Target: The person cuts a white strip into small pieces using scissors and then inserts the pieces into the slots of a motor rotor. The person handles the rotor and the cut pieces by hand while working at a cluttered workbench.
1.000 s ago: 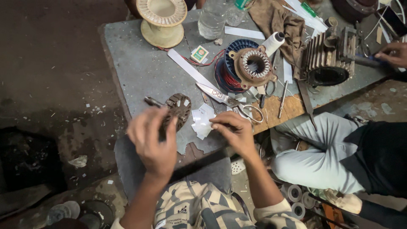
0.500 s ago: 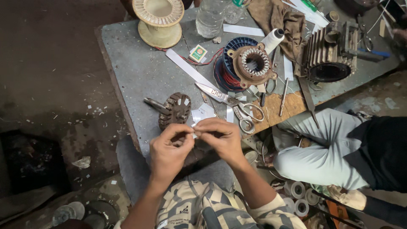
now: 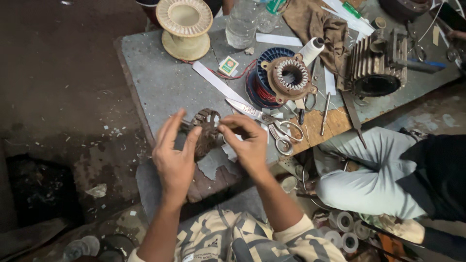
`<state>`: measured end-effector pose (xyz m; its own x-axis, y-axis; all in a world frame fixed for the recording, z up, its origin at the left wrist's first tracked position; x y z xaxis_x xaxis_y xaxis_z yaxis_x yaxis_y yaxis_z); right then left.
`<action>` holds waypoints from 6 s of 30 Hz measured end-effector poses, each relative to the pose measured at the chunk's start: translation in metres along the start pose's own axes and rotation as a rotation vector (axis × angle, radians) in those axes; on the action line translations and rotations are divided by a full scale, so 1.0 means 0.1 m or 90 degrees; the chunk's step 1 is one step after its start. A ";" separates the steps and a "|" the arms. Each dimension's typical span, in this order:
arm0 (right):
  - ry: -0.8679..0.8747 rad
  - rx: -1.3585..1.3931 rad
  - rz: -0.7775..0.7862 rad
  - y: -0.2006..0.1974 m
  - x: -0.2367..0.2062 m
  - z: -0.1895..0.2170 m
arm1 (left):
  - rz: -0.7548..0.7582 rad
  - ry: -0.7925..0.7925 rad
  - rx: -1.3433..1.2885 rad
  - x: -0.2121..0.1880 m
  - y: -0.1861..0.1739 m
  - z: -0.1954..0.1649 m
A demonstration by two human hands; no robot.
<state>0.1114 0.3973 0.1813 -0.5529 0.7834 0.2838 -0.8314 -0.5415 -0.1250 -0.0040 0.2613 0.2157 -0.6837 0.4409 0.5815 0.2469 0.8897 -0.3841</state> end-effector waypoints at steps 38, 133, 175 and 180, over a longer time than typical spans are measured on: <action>-0.040 -0.260 -0.090 -0.32 -0.09 0.15 | 0.059 -0.366 -0.461 -0.28 0.12 0.35; -0.123 -0.224 -0.002 0.28 0.10 0.23 | 0.178 -0.358 -0.689 -0.30 0.29 0.60; 0.090 0.124 0.042 -0.70 0.05 -0.20 | -0.083 -0.118 -0.082 -0.14 0.13 0.04; 0.049 0.152 0.057 -0.47 -0.17 -0.16 | -0.025 0.082 -0.060 -0.18 0.00 -0.18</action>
<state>0.1591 0.4139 0.1673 -0.6336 0.7453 0.2078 -0.7473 -0.6590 0.0848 0.0209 0.2561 0.2185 -0.6018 0.4116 0.6845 0.2897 0.9111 -0.2932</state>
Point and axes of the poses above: each hand's wrist, its own x-axis towards the middle knuckle, its own y-axis out of the palm, z = x × y, the point moved 2 cm from there along x, towards the middle knuckle, and after that the axes turned 1 degree about y, right-handed, at the moved point
